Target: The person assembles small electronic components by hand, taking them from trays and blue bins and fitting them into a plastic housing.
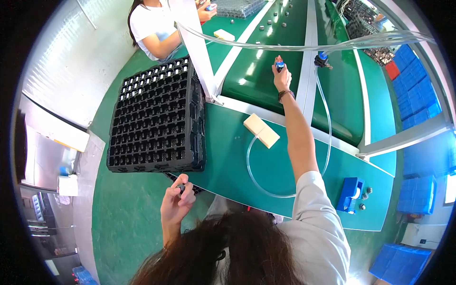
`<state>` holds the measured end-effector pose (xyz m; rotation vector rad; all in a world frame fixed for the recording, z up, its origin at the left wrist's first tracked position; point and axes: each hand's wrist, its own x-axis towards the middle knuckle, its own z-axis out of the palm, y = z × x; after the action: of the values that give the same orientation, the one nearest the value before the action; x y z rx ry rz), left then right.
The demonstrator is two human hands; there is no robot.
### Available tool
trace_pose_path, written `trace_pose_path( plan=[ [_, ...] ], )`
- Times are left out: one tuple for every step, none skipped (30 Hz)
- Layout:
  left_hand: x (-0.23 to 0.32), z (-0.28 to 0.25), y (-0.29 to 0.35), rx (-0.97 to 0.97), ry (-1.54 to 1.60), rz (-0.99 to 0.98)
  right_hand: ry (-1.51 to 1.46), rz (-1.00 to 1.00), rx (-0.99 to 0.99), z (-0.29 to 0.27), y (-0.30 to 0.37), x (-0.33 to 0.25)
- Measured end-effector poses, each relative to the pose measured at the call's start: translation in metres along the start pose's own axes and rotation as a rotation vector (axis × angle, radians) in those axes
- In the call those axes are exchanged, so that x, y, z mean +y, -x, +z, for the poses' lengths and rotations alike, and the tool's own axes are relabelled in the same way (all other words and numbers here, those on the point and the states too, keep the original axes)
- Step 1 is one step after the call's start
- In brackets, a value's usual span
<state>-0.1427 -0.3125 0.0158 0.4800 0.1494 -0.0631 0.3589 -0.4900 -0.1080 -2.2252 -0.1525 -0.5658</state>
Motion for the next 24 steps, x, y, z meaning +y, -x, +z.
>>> trace_pose_path(
  plan=[
    [-0.002, -0.003, 0.000, 0.005, 0.018, 0.013, -0.006, 0.022, -0.011, -0.002, -0.002, -0.001],
    [-0.002, -0.004, 0.001, 0.009, 0.034, 0.024, -0.006, 0.023, -0.006, -0.006, -0.004, -0.001],
    [-0.002, -0.001, 0.001, 0.003, 0.033, 0.020, -0.031, 0.010, 0.065, -0.012, -0.009, 0.001],
    [-0.002, 0.005, -0.003, 0.031, 0.064, -0.013, -0.053, -0.002, 0.140, -0.020, -0.012, 0.004],
    [-0.003, 0.009, -0.005, 0.071, 0.097, -0.045, -0.087, -0.012, 0.212, -0.026, -0.008, -0.001],
    [-0.005, 0.009, -0.008, 0.071, 0.100, -0.050, -0.189, 0.003, 0.133, -0.035, -0.007, -0.009],
    [-0.009, 0.006, -0.014, 0.045, 0.058, -0.002, -0.328, 0.073, 0.058, -0.045, 0.005, -0.013],
    [-0.012, 0.003, -0.018, 0.036, 0.016, 0.061, -0.477, 0.142, -0.037, -0.057, 0.030, -0.042],
    [-0.016, 0.004, -0.025, 0.057, -0.026, 0.096, -0.586, 0.180, -0.164, -0.079, 0.052, -0.064],
    [-0.021, 0.006, -0.037, 0.069, -0.065, 0.124, -0.692, 0.210, -0.264, -0.108, 0.074, -0.082],
    [-0.024, 0.013, -0.047, -0.009, -0.086, 0.157, -0.815, 0.224, -0.305, -0.128, 0.099, -0.097],
    [-0.028, 0.020, -0.055, -0.006, -0.075, 0.158, -0.849, 0.297, -0.414, -0.148, 0.127, -0.110],
    [-0.032, 0.030, -0.061, 0.048, -0.181, 0.200, -0.917, 0.337, -0.439, -0.163, 0.156, -0.122],
    [-0.035, 0.038, -0.062, 0.105, -0.290, 0.244, -0.987, 0.362, -0.480, -0.176, 0.185, -0.137],
    [-0.040, 0.044, -0.067, 0.099, -0.278, 0.232, -1.057, 0.368, -0.513, -0.196, 0.209, -0.156],
    [-0.043, 0.047, -0.069, 0.121, -0.313, 0.242, -1.041, 0.371, -0.529, -0.208, 0.229, -0.168],
    [-0.046, 0.052, -0.068, 0.136, -0.354, 0.257, -1.023, 0.363, -0.542, -0.215, 0.244, -0.173],
    [-0.051, 0.053, -0.068, 0.138, -0.351, 0.250, -1.006, 0.357, -0.557, -0.220, 0.256, -0.177],
    [-0.055, 0.055, -0.067, 0.128, -0.438, 0.291, -1.074, 0.381, -0.530, -0.225, 0.267, -0.187],
    [-0.060, 0.058, -0.066, 0.110, -0.524, 0.331, -1.140, 0.402, -0.494, -0.234, 0.273, -0.196],
    [-0.063, 0.061, -0.065, 0.135, -0.496, 0.327, -1.109, 0.370, -0.496, -0.233, 0.281, -0.188],
    [-0.067, 0.063, -0.062, 0.135, -0.495, 0.323, -1.107, 0.374, -0.494, -0.237, 0.286, -0.188],
    [-0.070, 0.064, -0.060, 0.122, -0.487, 0.316, -1.078, 0.359, -0.487, -0.241, 0.290, -0.187],
    [-0.072, 0.065, -0.058, 0.109, -0.478, 0.309, -1.050, 0.344, -0.482, -0.244, 0.294, -0.186]
  ],
)
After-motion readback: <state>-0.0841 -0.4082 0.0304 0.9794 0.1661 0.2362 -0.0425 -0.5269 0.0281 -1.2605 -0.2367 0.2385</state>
